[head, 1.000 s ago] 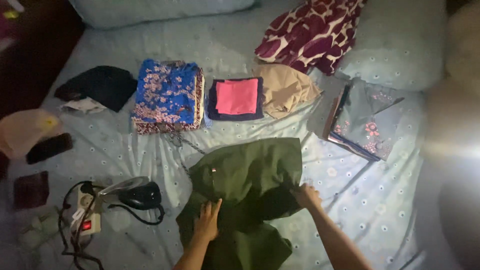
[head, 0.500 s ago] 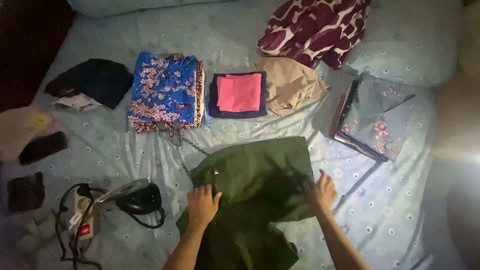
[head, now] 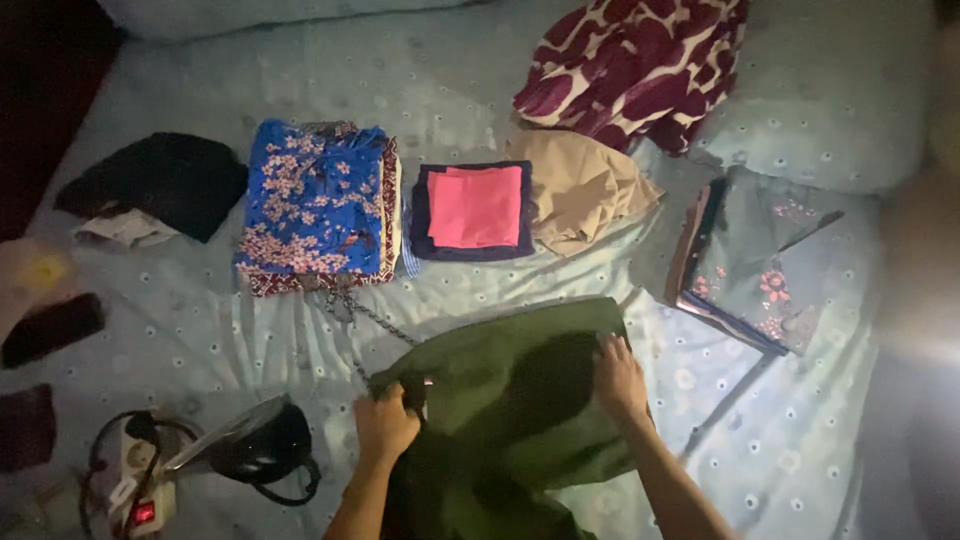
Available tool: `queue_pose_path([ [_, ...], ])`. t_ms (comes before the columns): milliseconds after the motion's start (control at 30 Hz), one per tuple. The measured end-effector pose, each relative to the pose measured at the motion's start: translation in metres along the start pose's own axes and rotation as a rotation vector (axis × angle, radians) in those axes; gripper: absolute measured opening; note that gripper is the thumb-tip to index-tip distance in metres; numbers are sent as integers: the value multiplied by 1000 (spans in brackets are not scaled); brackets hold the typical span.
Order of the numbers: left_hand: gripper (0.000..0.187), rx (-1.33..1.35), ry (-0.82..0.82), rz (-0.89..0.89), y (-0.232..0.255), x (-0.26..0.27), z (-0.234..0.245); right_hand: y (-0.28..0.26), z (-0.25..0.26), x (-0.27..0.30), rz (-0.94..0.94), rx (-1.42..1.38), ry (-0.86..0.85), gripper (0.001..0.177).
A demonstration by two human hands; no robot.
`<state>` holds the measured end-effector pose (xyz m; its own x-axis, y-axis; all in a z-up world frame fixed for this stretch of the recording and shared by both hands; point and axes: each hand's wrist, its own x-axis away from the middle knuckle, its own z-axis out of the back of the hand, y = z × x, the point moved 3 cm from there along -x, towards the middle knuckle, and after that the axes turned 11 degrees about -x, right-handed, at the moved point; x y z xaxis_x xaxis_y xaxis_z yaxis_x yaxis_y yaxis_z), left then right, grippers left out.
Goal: Ironing a pair of green shorts on a bed.
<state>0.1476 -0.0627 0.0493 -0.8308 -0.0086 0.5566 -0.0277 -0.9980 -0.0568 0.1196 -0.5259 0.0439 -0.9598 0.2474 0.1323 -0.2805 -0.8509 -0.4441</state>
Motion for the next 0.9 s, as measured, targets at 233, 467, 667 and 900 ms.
queue_pose_path([
  [233,55,-45,461,-252,25,5,53,-28,-6,-61,226,-73,54,62],
  [467,75,135,565,-270,24,-1,33,-23,-15,-71,51,56,-154,65],
  [667,31,432,737,-144,-7,45,20,-111,-66,-40,273,184,-94,37],
  [900,18,859,1057,190,-66,112,0,-275,-165,12,811,33,-149,33],
])
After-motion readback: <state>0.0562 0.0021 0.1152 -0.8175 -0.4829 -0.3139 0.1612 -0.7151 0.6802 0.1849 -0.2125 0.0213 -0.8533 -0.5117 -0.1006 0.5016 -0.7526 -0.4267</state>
